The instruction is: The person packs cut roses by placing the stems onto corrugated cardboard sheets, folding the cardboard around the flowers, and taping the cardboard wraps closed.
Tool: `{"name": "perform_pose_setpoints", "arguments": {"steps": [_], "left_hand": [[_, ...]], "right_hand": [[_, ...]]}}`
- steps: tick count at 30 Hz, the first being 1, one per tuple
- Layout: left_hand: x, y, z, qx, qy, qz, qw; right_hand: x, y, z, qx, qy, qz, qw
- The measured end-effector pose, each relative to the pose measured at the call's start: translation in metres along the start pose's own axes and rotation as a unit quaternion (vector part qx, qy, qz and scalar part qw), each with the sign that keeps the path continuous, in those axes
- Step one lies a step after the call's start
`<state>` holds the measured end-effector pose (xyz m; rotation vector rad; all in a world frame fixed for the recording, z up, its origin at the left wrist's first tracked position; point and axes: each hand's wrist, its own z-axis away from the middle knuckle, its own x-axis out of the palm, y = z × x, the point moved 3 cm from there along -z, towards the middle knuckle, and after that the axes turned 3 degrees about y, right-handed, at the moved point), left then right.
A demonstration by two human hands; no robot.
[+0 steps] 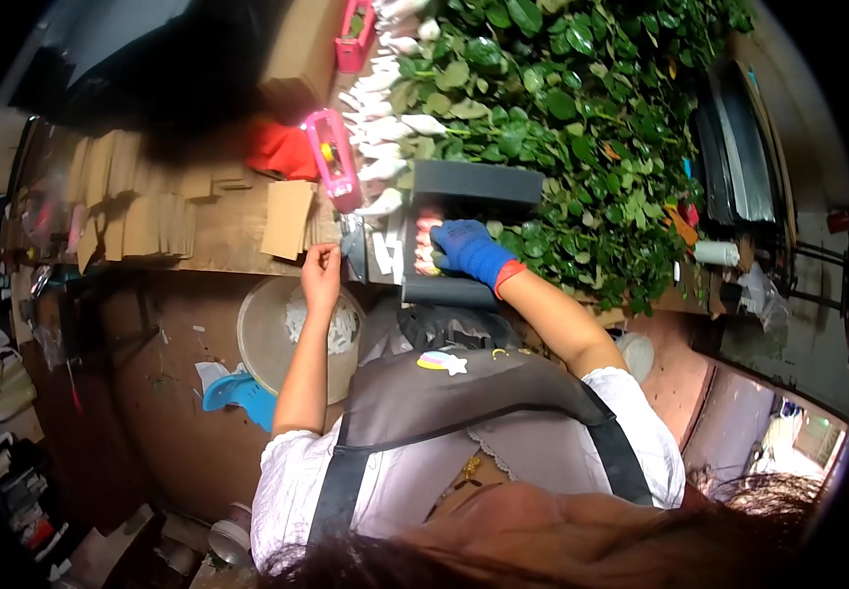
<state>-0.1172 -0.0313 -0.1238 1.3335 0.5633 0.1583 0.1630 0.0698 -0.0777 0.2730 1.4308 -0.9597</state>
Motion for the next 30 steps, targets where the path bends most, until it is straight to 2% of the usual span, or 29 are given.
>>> {"name": "perform_pose_setpoints", "arguments": {"steps": [2, 4, 5, 8, 9, 10, 12, 13, 14, 15, 16, 17, 18, 20, 22, 23, 24, 26, 27, 30], "left_hand": [[-0.014, 0.009, -0.007, 0.014, 0.026, 0.029, 0.999], [-0.019, 0.028, -0.018, 0.059, 0.06, 0.016, 0.996], [-0.019, 0.043, -0.027, 0.083, 0.06, 0.059, 0.993], [-0.032, 0.104, -0.068, 0.162, 0.096, -0.019, 0.982], [-0.038, 0.144, -0.083, 0.308, 0.129, -0.058, 0.941], [-0.044, 0.157, -0.108, 0.358, 0.132, -0.083, 0.921], [-0.055, 0.221, -0.131, 0.453, 0.22, -0.137, 0.853], [-0.063, 0.255, -0.134, 0.509, 0.255, -0.126, 0.813], [-0.072, 0.284, -0.138, 0.581, 0.303, -0.117, 0.747], [-0.084, 0.314, -0.138, 0.634, 0.333, -0.151, 0.681], [-0.094, 0.35, -0.137, 0.659, 0.348, -0.177, 0.643], [-0.1, 0.376, -0.145, 0.638, 0.37, -0.249, 0.628], [-0.109, 0.389, -0.162, 0.575, 0.359, -0.32, 0.662], [-0.129, 0.401, -0.193, 0.402, 0.242, -0.528, 0.708], [-0.144, 0.396, -0.211, 0.383, 0.124, -0.544, 0.737], [-0.153, 0.383, -0.23, 0.457, 0.142, -0.498, 0.723], [-0.155, 0.386, -0.224, 0.442, 0.158, -0.517, 0.716], [-0.151, 0.405, -0.182, 0.502, 0.303, -0.486, 0.648], [-0.149, 0.41, -0.169, 0.532, 0.323, -0.501, 0.601], [-0.153, 0.405, -0.192, 0.543, 0.253, -0.528, 0.602]], "right_hand": [[0.007, 0.011, -0.007, -0.034, 0.012, -0.069, 0.997], [0.016, 0.019, -0.009, -0.059, 0.043, -0.08, 0.994], [0.01, 0.017, -0.007, -0.058, 0.022, -0.074, 0.995], [-0.032, -0.007, 0.003, -0.026, -0.094, -0.067, 0.993], [-0.03, -0.006, 0.01, -0.027, -0.005, -0.146, 0.989], [-0.05, -0.02, 0.016, 0.018, 0.019, -0.154, 0.988], [-0.075, -0.044, 0.028, 0.031, 0.126, -0.254, 0.959], [-0.081, -0.053, 0.034, 0.02, 0.172, -0.25, 0.953], [-0.083, -0.059, 0.04, 0.012, 0.219, -0.246, 0.944], [-0.076, -0.058, 0.048, -0.003, 0.233, -0.178, 0.956], [-0.075, -0.057, 0.052, 0.001, 0.219, -0.17, 0.961], [-0.073, -0.056, 0.059, 0.007, 0.202, -0.164, 0.966], [-0.069, -0.057, 0.067, 0.014, 0.182, -0.159, 0.97], [-0.066, -0.055, 0.073, 0.019, 0.205, -0.177, 0.962], [-0.066, -0.053, 0.074, 0.021, 0.231, -0.163, 0.959], [-0.065, -0.053, 0.075, 0.015, 0.233, -0.161, 0.959], [-0.066, -0.054, 0.074, 0.009, 0.235, -0.159, 0.959], [-0.063, -0.053, 0.073, 0.007, 0.223, -0.161, 0.961], [-0.062, -0.051, 0.072, 0.01, 0.211, -0.163, 0.964], [-0.061, -0.05, 0.07, 0.014, 0.169, -0.165, 0.972]]}}
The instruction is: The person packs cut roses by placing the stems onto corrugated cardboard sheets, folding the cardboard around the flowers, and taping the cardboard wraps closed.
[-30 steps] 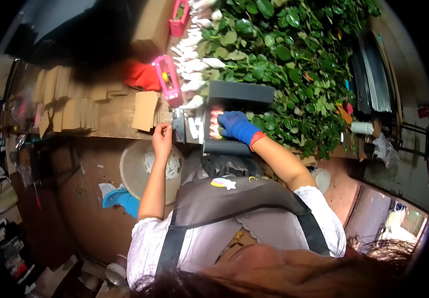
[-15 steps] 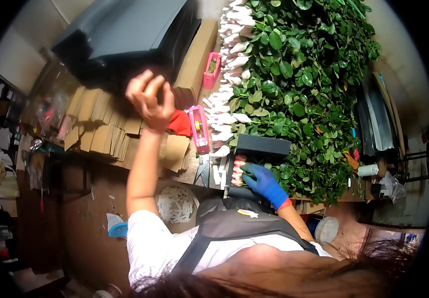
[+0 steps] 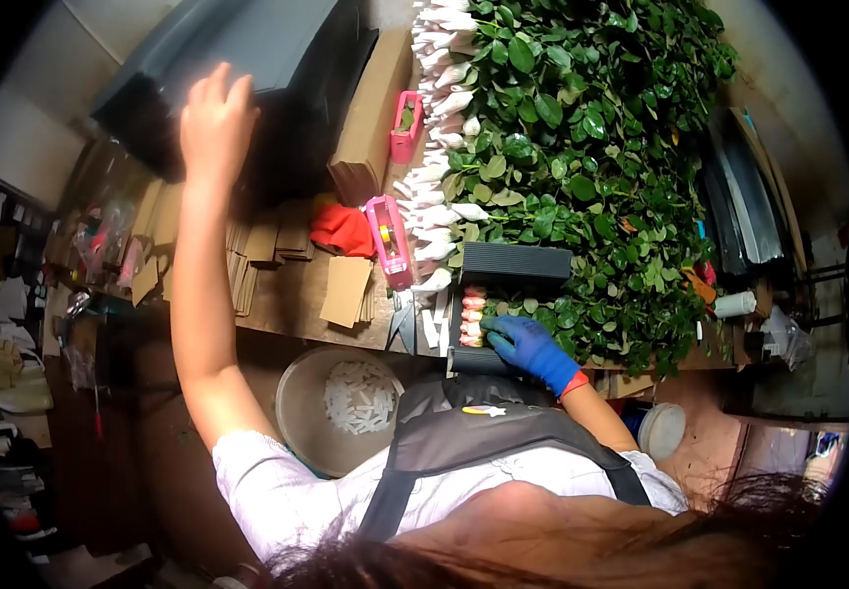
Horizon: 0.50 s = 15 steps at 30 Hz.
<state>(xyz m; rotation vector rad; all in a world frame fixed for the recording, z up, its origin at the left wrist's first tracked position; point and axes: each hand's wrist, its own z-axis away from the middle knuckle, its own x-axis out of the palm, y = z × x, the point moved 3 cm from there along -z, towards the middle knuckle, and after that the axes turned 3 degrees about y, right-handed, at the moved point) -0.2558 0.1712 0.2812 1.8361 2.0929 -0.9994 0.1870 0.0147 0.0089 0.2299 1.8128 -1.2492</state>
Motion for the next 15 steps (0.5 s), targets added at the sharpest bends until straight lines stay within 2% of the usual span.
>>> {"name": "perform_pose_setpoints", "arguments": {"steps": [1, 4, 6, 8, 11, 14, 15], "left_hand": [[0.008, -0.008, -0.004, 0.047, 0.027, -0.008, 0.998], [0.023, -0.029, -0.012, 0.075, -0.048, 0.061, 0.994], [0.023, -0.041, -0.024, 0.105, -0.041, 0.077, 0.991], [0.023, -0.049, -0.035, 0.126, -0.054, 0.031, 0.99], [0.017, -0.047, -0.054, 0.086, 0.023, 0.053, 0.995], [0.046, -0.056, -0.063, 0.072, -0.015, 0.044, 0.996], [0.052, -0.054, -0.062, 0.04, -0.104, 0.059, 0.992]], "right_hand": [[0.001, 0.001, 0.0, 0.001, -0.008, 0.0, 1.0], [0.003, 0.005, 0.002, 0.007, -0.012, -0.003, 1.0], [0.003, 0.005, 0.003, 0.013, -0.01, -0.005, 1.0], [0.003, 0.004, 0.003, 0.02, -0.01, -0.003, 1.0], [0.01, 0.014, 0.005, -0.001, 0.012, -0.011, 1.0], [0.005, 0.009, 0.003, 0.028, -0.021, -0.011, 0.999], [0.006, 0.011, 0.004, 0.013, -0.007, -0.024, 1.0]]}}
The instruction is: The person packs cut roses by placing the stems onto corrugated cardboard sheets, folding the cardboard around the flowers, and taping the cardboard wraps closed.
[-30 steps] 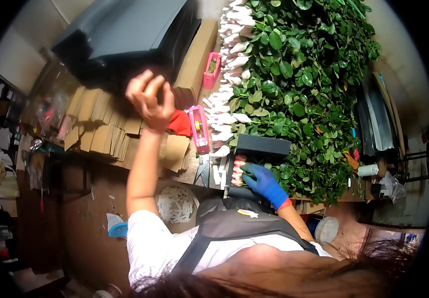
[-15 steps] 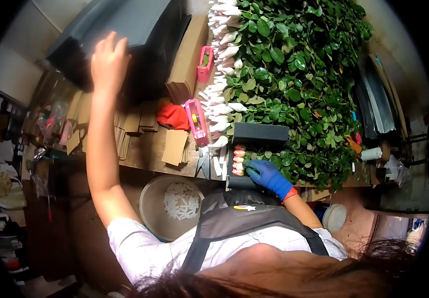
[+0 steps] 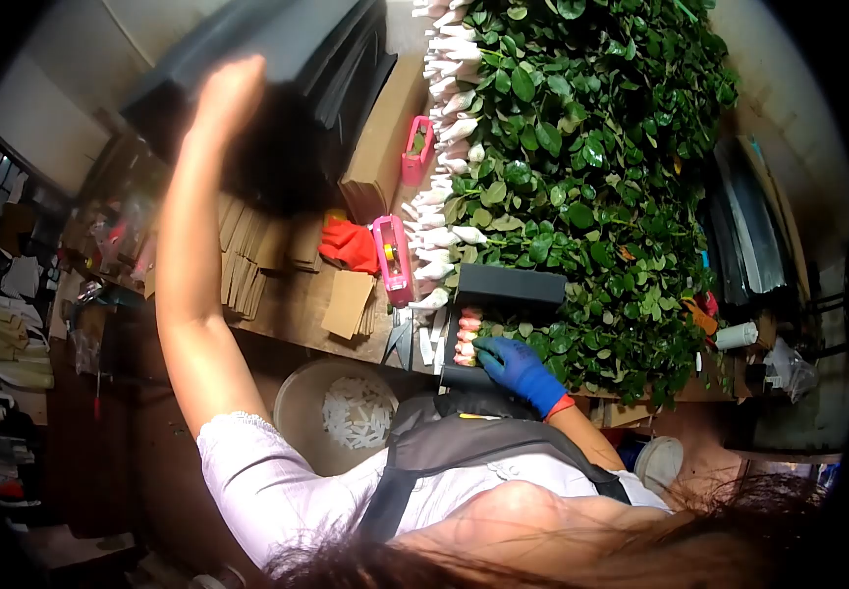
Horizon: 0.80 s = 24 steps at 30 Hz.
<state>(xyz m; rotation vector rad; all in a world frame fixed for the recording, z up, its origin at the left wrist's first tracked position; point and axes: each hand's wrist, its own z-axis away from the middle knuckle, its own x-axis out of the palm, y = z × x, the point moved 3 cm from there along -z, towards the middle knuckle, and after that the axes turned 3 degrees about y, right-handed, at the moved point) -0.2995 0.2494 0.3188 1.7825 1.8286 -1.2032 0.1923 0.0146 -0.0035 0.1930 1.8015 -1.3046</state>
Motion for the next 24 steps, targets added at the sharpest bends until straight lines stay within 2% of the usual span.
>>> {"name": "perform_pose_setpoints", "arguments": {"steps": [1, 3, 6, 8, 9, 11, 14, 18, 21, 22, 24], "left_hand": [[-0.001, 0.006, -0.001, -0.014, -0.113, -0.022, 0.993], [-0.009, 0.017, 0.003, 0.034, -0.002, -0.013, 0.999], [-0.01, 0.02, -0.009, -0.024, -0.08, 0.057, 0.995], [0.013, 0.011, -0.013, -0.055, -0.154, 0.095, 0.982], [0.014, 0.011, -0.011, -0.005, -0.067, 0.134, 0.989], [0.026, -0.002, -0.013, -0.013, -0.133, 0.139, 0.981], [0.009, 0.002, -0.013, -0.094, -0.196, 0.229, 0.949], [0.008, -0.007, -0.012, -0.12, -0.206, 0.316, 0.918], [0.012, -0.011, -0.012, -0.115, -0.186, 0.284, 0.934], [0.008, -0.002, -0.012, -0.054, -0.131, 0.18, 0.973], [-0.002, 0.015, -0.01, 0.029, 0.044, 0.048, 0.997]], "right_hand": [[0.002, 0.003, 0.001, -0.016, 0.014, -0.013, 1.0], [0.004, 0.005, 0.003, -0.019, 0.025, -0.013, 0.999], [0.002, 0.001, 0.001, -0.014, 0.034, -0.013, 0.999], [0.002, 0.002, 0.002, -0.01, 0.027, -0.013, 0.999], [0.002, 0.003, 0.001, -0.009, 0.025, -0.012, 1.0], [0.003, 0.005, 0.002, -0.016, 0.038, -0.01, 0.999], [0.001, 0.0, 0.002, -0.008, 0.042, -0.029, 0.999], [0.004, 0.004, 0.001, 0.016, 0.012, -0.037, 0.999], [0.002, 0.004, 0.001, 0.029, -0.006, -0.044, 0.999], [-0.002, -0.001, 0.0, 0.032, -0.011, -0.042, 0.999], [-0.002, -0.002, -0.001, 0.03, -0.011, -0.047, 0.998]]}}
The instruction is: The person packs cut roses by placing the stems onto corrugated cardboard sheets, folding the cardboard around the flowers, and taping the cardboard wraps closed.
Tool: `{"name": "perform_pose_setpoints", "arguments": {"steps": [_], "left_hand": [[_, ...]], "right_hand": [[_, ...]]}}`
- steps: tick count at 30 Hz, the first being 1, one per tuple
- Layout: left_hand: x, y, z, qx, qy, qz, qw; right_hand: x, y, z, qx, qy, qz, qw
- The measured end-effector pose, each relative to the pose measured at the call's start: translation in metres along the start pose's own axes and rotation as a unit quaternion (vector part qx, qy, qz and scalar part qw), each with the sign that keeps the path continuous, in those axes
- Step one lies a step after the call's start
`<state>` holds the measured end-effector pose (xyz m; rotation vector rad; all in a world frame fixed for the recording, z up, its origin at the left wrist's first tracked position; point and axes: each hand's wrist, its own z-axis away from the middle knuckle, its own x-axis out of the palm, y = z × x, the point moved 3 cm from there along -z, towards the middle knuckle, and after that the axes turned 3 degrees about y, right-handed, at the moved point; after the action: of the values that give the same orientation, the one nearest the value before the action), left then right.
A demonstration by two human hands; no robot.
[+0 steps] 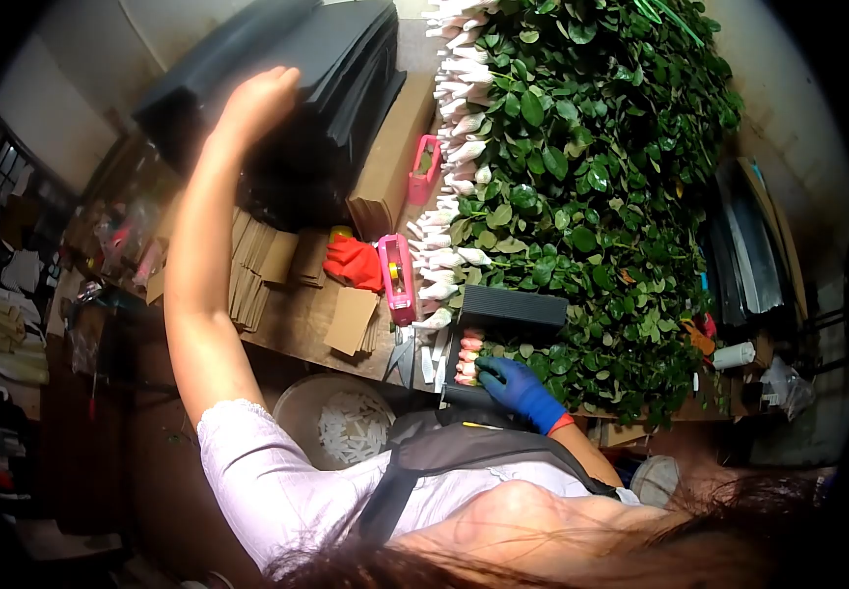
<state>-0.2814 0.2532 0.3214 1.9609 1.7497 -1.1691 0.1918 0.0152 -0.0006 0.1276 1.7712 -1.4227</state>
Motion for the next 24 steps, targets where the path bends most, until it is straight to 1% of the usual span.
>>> {"name": "perform_pose_setpoints", "arguments": {"steps": [1, 2, 3, 4, 5, 6, 7, 9, 10, 11, 13, 14, 15, 16, 17, 18, 20, 21, 23, 24], "left_hand": [[-0.004, 0.01, -0.002, 0.051, 0.085, -0.065, 0.993], [-0.015, 0.009, -0.008, 0.088, 0.206, -0.098, 0.97], [-0.033, 0.002, -0.011, 0.081, 0.252, -0.076, 0.961], [-0.046, -0.01, -0.012, 0.018, 0.272, -0.14, 0.952], [-0.067, -0.021, -0.011, 0.024, 0.353, -0.095, 0.93], [-0.093, -0.016, -0.007, -0.013, 0.412, -0.109, 0.905], [-0.111, -0.012, -0.001, -0.031, 0.461, -0.109, 0.88], [-0.142, 0.009, 0.033, -0.057, 0.557, -0.126, 0.819], [-0.149, 0.029, 0.057, -0.075, 0.593, -0.135, 0.791], [-0.151, 0.055, 0.083, -0.111, 0.606, -0.124, 0.778], [-0.134, 0.132, 0.139, -0.237, 0.562, 0.01, 0.792], [-0.124, 0.172, 0.168, -0.302, 0.534, 0.069, 0.786], [-0.093, 0.207, 0.2, -0.386, 0.5, 0.315, 0.708], [-0.068, 0.248, 0.218, -0.442, 0.44, 0.426, 0.656], [-0.056, 0.293, 0.222, -0.465, 0.374, 0.52, 0.611], [-0.046, 0.328, 0.223, -0.467, 0.312, 0.603, 0.567], [-0.024, 0.366, 0.223, -0.464, 0.208, 0.718, 0.476], [-0.01, 0.374, 0.227, -0.477, 0.161, 0.748, 0.433], [0.025, 0.379, 0.24, -0.457, 0.0, 0.8, 0.388], [0.036, 0.382, 0.247, -0.447, -0.054, 0.781, 0.433]], "right_hand": [[0.002, 0.003, 0.0, -0.004, 0.005, -0.007, 1.0], [0.003, 0.006, 0.002, -0.003, 0.01, -0.015, 1.0], [0.001, 0.002, 0.001, -0.008, 0.012, -0.02, 1.0], [-0.002, -0.001, -0.001, -0.014, 0.014, -0.026, 0.999], [-0.005, -0.005, -0.001, -0.014, 0.009, -0.024, 1.0], [-0.006, -0.005, 0.0, -0.034, 0.022, -0.03, 0.999], [-0.006, -0.004, 0.001, -0.054, 0.034, -0.037, 0.997], [-0.02, -0.023, -0.004, -0.058, 0.07, -0.101, 0.991], [-0.027, -0.034, -0.007, -0.022, 0.061, -0.157, 0.985], [-0.034, -0.043, -0.012, 0.012, 0.052, -0.211, 0.976], [-0.038, -0.054, -0.026, 0.04, 0.02, -0.399, 0.916], [-0.045, -0.057, -0.037, 0.003, 0.015, -0.44, 0.898], [-0.051, -0.064, -0.047, -0.035, 0.011, -0.48, 0.876], [-0.066, -0.082, -0.052, -0.035, 0.014, -0.491, 0.871], [-0.074, -0.079, -0.052, -0.044, 0.062, -0.476, 0.876], [-0.076, -0.038, -0.048, 0.048, 0.038, -0.482, 0.874], [-0.095, -0.033, -0.043, 0.101, 0.114, -0.406, 0.901], [-0.104, -0.03, -0.039, 0.132, 0.148, -0.368, 0.909], [-0.095, 0.005, -0.025, 0.132, 0.208, -0.368, 0.896], [-0.089, 0.025, -0.012, 0.163, 0.183, -0.347, 0.905]]}}
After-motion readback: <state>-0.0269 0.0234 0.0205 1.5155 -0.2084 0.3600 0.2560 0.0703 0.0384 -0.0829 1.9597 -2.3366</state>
